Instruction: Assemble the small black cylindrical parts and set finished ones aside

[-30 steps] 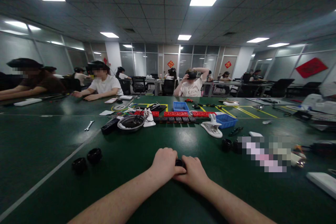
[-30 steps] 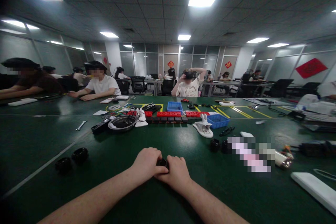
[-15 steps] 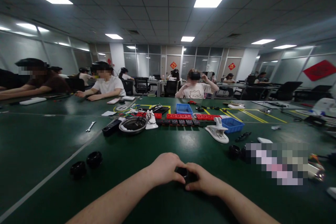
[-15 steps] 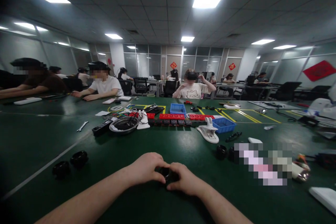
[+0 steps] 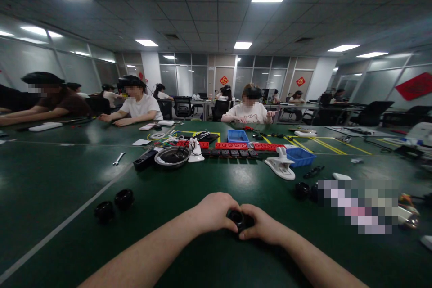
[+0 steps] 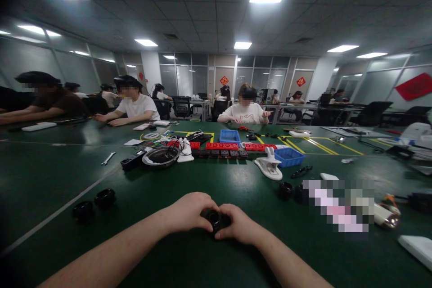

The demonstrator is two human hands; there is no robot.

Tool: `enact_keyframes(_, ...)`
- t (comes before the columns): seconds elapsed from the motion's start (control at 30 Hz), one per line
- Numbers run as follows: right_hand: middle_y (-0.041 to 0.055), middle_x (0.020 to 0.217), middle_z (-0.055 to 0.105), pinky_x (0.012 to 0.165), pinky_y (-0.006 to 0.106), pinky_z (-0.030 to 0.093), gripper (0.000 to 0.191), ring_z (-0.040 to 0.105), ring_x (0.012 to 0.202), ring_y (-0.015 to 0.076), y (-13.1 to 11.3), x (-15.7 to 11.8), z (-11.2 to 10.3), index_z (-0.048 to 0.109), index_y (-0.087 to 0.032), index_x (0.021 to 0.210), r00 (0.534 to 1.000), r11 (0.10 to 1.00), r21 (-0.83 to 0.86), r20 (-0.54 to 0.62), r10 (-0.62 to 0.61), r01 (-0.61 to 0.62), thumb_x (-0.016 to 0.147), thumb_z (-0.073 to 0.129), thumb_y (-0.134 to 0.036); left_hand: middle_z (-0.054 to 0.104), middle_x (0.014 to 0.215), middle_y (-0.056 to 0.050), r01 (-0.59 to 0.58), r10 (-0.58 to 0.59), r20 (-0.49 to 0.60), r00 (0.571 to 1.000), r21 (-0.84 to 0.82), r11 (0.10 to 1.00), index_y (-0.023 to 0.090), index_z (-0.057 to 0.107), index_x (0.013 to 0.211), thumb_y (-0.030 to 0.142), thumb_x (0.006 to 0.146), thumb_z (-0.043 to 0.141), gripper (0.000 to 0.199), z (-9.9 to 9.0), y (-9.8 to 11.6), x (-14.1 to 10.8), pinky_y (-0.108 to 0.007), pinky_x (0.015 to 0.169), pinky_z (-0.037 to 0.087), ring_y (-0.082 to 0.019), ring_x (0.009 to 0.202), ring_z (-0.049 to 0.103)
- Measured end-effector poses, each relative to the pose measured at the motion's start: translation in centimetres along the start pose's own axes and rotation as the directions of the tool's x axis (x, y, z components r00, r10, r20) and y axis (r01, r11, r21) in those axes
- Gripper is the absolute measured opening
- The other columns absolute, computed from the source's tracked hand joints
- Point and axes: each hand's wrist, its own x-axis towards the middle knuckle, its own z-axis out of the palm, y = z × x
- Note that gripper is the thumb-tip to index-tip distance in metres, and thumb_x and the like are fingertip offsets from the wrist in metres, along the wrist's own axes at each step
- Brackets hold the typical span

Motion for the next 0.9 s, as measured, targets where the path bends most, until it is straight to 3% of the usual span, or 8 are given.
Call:
enact_keyframes(0.1, -0.0027, 0.069, 0.049, 0.054, 0.02, 0.033, 0.036, 0.044, 0.064, 0.012, 0.6, 0.1, 1.0, 0.052, -0.014, 0.073, 0.989, 0.996, -0.05, -0.129, 0.072, -0.079, 0.047, 0.072, -0.028, 0.062, 0.083, -0.002, 0.162, -0.161, -0.02, 0.987, 0.049, 0.986, 0.023, 0.061, 0.088, 0.047, 0.057, 0.064, 0.039, -0.1, 1.4, 0.0, -0.028, 0.067, 0.04, -0.02, 0.077, 0.056)
enact_keyframes(0.23, -0.0037, 0.066, 0.047, 0.05, 0.019, 0.028, 0.037, 0.041, 0.06, 0.0103, 0.6, 0.2, 2.4, 0.045, -0.016, 0.065, 0.957, 0.971, -0.191, -0.275, 0.09, -0.146, 0.045, 0.071, -0.033, 0.062, 0.082, -0.008, 0.37, -0.365, -0.064, 0.929, 0.151, 0.917, 0.016, 0.061, 0.085, 0.051, 0.059, 0.06, 0.044, -0.2, 3.5, -0.1, -0.034, 0.069, 0.04, -0.025, 0.077, 0.056)
enact_keyframes(0.43, 0.0013, 0.069, 0.052, 0.058, 0.025, 0.03, 0.031, 0.046, 0.066, 0.0157, -1.2, -0.2, 3.3, 0.049, -0.016, 0.07, 0.881, 0.873, -0.4, -0.469, 0.065, -0.277, 0.056, 0.062, -0.041, 0.061, 0.079, -0.007, 0.421, -0.395, -0.186, 0.9, 0.127, 0.898, 0.015, 0.06, 0.08, 0.052, 0.059, 0.059, 0.043, 1.2, 3.0, 0.1, -0.034, 0.069, 0.04, -0.024, 0.075, 0.056)
enact_keyframes(0.5, 0.0039, 0.081, 0.055, 0.066, 0.029, 0.033, 0.042, 0.048, 0.076, 0.0193, -1.2, -0.4, 2.8, 0.052, -0.017, 0.084, 0.905, 0.908, -0.365, -0.425, 0.034, -0.205, 0.053, 0.064, -0.042, 0.06, 0.082, -0.005, 0.375, -0.354, -0.193, 0.915, 0.082, 0.924, 0.017, 0.059, 0.082, 0.051, 0.059, 0.059, 0.041, 1.6, 2.1, 0.1, -0.031, 0.068, 0.04, -0.022, 0.076, 0.055)
enact_keyframes(0.63, 0.0045, 0.1, 0.053, 0.077, 0.031, 0.035, 0.059, 0.048, 0.09, 0.0209, -0.3, -0.8, 0.9, 0.047, -0.019, 0.108, 0.989, 0.988, -0.149, -0.137, -0.047, 0.026, 0.054, 0.067, -0.034, 0.058, 0.086, -0.002, 0.152, -0.151, -0.123, 0.981, -0.001, 0.988, 0.021, 0.058, 0.09, 0.047, 0.061, 0.06, 0.039, 1.5, 0.6, -0.1, -0.025, 0.067, 0.04, -0.019, 0.08, 0.053)
enact_keyframes(0.73, 0.0041, 0.098, 0.054, 0.077, 0.032, 0.037, 0.05, 0.049, 0.088, 0.0209, 0.1, -1.0, -0.3, 0.052, -0.018, 0.104, 1.0, 0.998, -0.046, 0.001, -0.031, 0.031, 0.057, 0.065, -0.029, 0.058, 0.088, -0.001, -0.016, 0.014, -0.062, 0.998, -0.033, 0.999, 0.023, 0.056, 0.097, 0.044, 0.063, 0.061, 0.041, 0.9, 0.0, -0.3, -0.024, 0.069, 0.039, -0.018, 0.082, 0.053)
enact_keyframes(0.9, 0.0034, 0.099, 0.053, 0.079, 0.033, 0.036, 0.05, 0.047, 0.09, 0.0213, 0.1, -1.1, -0.8, 0.053, -0.019, 0.104, 0.998, 0.999, -0.037, 0.058, -0.022, 0.024, 0.057, 0.066, -0.025, 0.057, 0.086, 0.0, -0.086, 0.085, -0.022, 0.996, -0.057, 0.995, 0.025, 0.055, 0.102, 0.042, 0.064, 0.061, 0.041, 0.5, -0.3, -0.2, -0.023, 0.066, 0.038, -0.017, 0.079, 0.052)
